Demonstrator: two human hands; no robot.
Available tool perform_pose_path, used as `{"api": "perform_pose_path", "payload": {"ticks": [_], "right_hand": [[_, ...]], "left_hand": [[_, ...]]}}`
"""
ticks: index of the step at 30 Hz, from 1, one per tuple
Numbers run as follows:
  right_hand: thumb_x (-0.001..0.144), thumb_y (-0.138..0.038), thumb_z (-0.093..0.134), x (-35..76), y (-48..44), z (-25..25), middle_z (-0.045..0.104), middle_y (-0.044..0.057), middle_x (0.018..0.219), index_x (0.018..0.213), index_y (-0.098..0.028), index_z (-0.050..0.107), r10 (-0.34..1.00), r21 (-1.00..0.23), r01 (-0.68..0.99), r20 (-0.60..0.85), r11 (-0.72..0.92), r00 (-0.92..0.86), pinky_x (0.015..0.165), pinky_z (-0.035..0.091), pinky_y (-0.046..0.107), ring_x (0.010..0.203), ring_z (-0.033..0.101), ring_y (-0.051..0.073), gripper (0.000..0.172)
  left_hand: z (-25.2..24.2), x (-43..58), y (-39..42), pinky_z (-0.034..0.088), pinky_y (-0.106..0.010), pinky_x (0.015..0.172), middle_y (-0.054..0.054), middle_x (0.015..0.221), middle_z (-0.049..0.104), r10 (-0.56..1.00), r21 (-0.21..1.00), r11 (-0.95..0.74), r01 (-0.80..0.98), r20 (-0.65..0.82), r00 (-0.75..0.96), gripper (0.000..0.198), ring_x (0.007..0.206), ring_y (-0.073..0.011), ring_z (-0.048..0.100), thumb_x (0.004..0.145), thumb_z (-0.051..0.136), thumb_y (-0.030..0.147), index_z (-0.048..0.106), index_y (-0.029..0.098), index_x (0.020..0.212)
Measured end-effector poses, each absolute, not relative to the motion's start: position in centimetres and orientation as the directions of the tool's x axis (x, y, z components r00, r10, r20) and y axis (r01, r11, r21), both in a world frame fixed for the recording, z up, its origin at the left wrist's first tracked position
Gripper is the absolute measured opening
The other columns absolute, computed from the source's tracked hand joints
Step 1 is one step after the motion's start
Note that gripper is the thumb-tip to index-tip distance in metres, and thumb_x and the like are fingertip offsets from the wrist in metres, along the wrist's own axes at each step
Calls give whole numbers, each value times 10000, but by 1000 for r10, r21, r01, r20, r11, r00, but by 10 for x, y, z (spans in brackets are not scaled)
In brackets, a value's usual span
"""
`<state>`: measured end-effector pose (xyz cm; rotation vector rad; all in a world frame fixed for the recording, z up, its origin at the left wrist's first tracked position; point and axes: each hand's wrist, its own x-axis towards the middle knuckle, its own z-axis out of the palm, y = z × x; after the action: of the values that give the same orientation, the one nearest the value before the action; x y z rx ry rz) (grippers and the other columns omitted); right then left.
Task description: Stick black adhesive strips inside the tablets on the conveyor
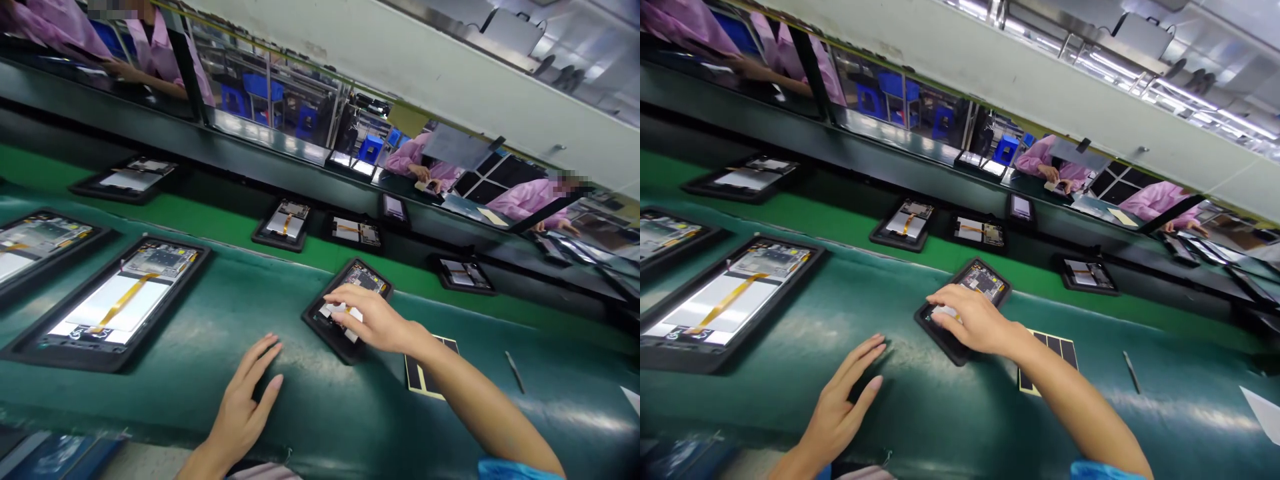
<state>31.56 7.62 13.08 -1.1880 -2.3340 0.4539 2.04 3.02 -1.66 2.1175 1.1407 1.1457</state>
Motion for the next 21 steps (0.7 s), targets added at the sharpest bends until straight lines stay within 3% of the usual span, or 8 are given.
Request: {"api": "perform_pose_path", "payload": {"ticks": [3,6,8,12,17,21], "right_hand": [[964,-147,575,344,78,125,720,86,1217,1237,-229,663,840,-452,721,142,525,-523,1024,532,397,1158,667,224,298],[822,-93,688,383,75,107,702,91,1242,1218,-223,669,904,-316,873,-92,372,-418,1024,522,446,1168,652,268,418],[779,-99,735,400,67,94,699,99,1230,1174,-209,678,924,-244,920,-153,308,-350,1005,518,454,1160,642,285,413],[818,-140,736,410,50,78,710,79,1128,1077,-212,691,916,-205,914,-126,351,-380,969,499,428,1088,636,262,273],[943,-257,703,409,41,64,703,98,1136,1096,-208,691,880,-107,877,-37,467,-473,892,480,394,1055,619,256,162],[1024,-318,610,385,30,49,718,75,1019,1009,-204,687,825,-74,822,64,565,-561,841,453,357,942,627,214,138]], "left_hand": [[-17,12,28,556,-390,1085,-85,1381,665,862,736,-507,449,432,265,360,1243,-242,677,989,579,304,644,274,1342],[-16,3,26,599,-346,1000,-77,1275,713,882,759,-472,449,413,229,302,1118,-221,727,985,590,330,691,260,1260],[-13,2,26,621,-309,920,-73,1208,731,888,771,-459,442,404,219,277,984,-190,750,985,594,340,708,247,1219],[-4,11,31,624,-272,830,-73,1139,741,873,780,-487,392,420,249,250,813,-143,730,981,605,334,720,224,1174],[5,17,38,616,-239,795,-64,1120,746,847,758,-528,382,440,298,227,841,-145,731,981,603,316,723,229,1153],[3,11,43,613,-275,869,-64,1151,742,847,730,-530,431,428,316,239,878,-160,739,987,595,351,720,235,1154]]}}
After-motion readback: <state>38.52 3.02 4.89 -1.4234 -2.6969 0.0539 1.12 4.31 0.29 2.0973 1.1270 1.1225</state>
